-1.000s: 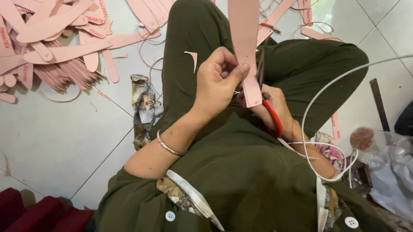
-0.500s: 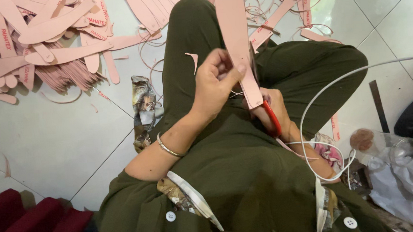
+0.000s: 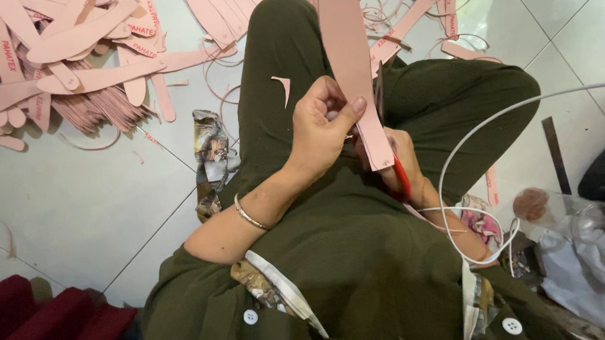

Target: The person sits on the floor and cuts elongated pink strap shapes from a large marked sheet using red-handled scissors, then trims and refines the edges of individual cut straps one at a time, placing finished straps onto a pile on the floor.

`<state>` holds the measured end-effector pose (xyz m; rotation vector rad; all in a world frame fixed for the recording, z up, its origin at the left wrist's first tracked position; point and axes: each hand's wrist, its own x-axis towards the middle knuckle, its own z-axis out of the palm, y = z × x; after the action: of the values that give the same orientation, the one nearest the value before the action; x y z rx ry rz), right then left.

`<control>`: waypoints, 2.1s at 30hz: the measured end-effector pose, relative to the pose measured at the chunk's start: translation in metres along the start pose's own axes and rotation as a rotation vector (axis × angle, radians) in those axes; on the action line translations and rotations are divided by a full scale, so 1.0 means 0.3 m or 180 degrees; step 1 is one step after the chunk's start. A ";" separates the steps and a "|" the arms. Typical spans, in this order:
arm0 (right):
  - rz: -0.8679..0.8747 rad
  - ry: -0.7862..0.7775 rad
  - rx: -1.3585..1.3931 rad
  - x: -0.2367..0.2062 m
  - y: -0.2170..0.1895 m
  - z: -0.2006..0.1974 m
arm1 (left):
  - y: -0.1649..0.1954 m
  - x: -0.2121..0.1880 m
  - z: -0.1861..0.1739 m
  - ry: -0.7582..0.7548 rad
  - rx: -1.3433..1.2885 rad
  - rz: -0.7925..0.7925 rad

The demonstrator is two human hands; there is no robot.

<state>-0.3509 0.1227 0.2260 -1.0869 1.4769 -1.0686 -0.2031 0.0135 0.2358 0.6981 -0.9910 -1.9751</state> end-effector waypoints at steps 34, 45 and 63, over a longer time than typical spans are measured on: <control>0.0506 0.0067 -0.0096 0.021 0.027 0.007 | -0.004 0.046 -0.026 0.0128 0.0029 0.0387; 0.0383 0.0141 -0.0040 0.027 0.082 0.001 | -0.012 0.022 -0.008 0.0069 0.0272 0.0184; 0.0060 0.0036 0.0153 0.049 0.016 0.016 | 0.003 0.036 -0.016 -0.0021 0.0348 0.0205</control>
<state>-0.3487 0.1089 0.2176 -1.0329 1.4605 -1.0932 -0.2049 0.0023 0.2328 0.7110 -1.1186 -1.8799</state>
